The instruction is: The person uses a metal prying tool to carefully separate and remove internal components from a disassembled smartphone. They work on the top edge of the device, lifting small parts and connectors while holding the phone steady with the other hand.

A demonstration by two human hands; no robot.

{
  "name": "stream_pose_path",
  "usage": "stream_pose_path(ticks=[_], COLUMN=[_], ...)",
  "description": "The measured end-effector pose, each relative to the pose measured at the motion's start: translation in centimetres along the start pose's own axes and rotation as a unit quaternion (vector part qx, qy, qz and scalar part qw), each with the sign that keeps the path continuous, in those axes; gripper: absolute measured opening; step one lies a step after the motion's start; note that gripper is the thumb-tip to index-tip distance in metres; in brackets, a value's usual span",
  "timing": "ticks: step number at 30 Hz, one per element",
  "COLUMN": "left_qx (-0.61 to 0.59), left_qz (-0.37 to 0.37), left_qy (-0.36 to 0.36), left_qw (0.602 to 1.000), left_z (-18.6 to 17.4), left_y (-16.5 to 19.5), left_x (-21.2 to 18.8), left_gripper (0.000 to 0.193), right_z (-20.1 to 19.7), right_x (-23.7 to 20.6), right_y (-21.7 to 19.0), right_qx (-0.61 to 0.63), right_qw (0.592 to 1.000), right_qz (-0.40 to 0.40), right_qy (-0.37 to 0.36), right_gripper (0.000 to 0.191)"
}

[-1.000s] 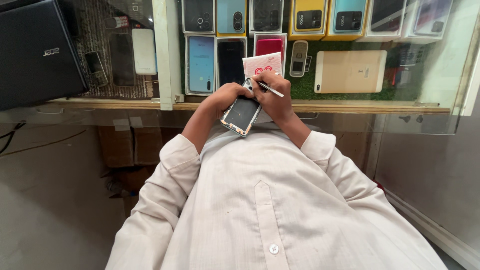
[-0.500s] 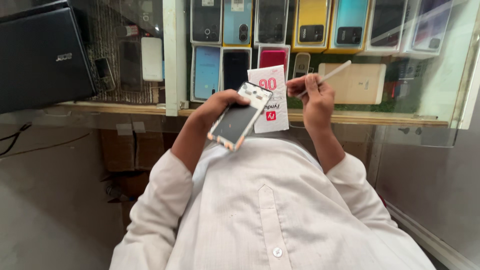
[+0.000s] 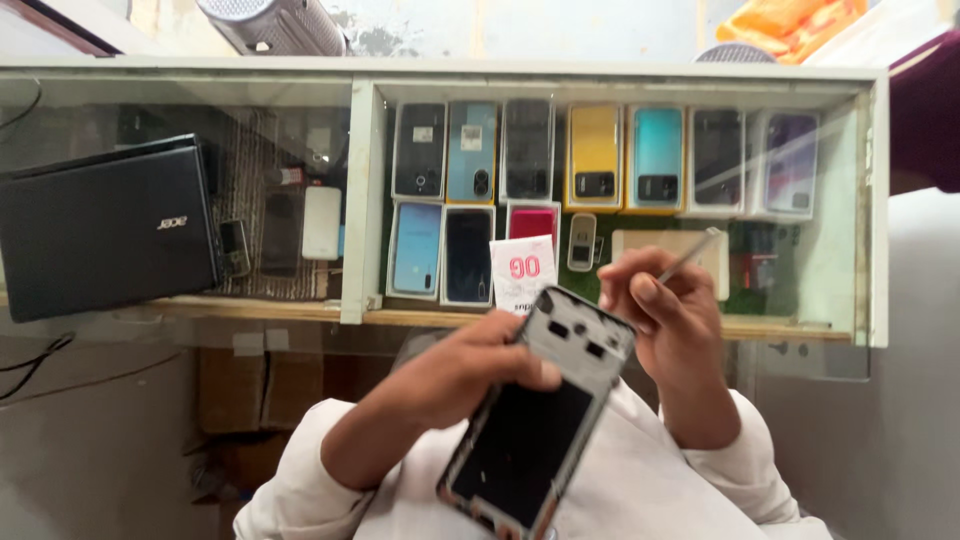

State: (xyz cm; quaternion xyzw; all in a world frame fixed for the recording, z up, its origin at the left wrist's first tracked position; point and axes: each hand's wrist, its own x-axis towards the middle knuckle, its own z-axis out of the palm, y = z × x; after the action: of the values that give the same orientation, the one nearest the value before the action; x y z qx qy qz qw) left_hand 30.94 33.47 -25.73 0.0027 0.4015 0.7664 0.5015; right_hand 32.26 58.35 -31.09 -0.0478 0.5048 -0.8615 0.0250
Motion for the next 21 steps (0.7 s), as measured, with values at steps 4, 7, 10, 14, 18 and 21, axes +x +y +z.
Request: stream_pose_path(ticks=[4,7,10,14,18,21], left_qx=[0.067,0.147,0.084,0.084,0.139,0.147], left_qz=[-0.019,0.022,-0.005,-0.014,-0.052,-0.037], left_qy=[-0.044,-0.067,-0.022,0.029,0.038,0.054], left_qw=[0.997,0.987,0.996,0.996,0.988,0.987], left_z=[0.4,-0.5,-1.5,-2.2,-2.5,-2.2], left_y=[1.3,2.8,3.9,3.3,1.8,0.2], left_x=[0.2,1.3,3.7,5.5,6.7,6.8], left_gripper=[0.027,0.025,0.024,0.024,0.024,0.025], right_z=[1.3,1.4,0.4,-1.2,-2.6,-2.9], right_x=[1.1,2.8,5.3,7.5,7.9,7.2], right_y=[-3.3,-4.5,-4.1,-1.6,0.5,1.3], right_qx=[0.012,-0.064,-0.156,-0.07,-0.059,-0.06], right_qw=[0.998,0.995,0.983,0.98,0.973,0.973], right_qz=[-0.003,0.05,0.087,0.174,0.207,0.196], right_qy=[-0.055,-0.064,-0.048,-0.06,-0.088,-0.108], right_gripper=[0.046,0.043,0.036,0.033,0.02,0.024])
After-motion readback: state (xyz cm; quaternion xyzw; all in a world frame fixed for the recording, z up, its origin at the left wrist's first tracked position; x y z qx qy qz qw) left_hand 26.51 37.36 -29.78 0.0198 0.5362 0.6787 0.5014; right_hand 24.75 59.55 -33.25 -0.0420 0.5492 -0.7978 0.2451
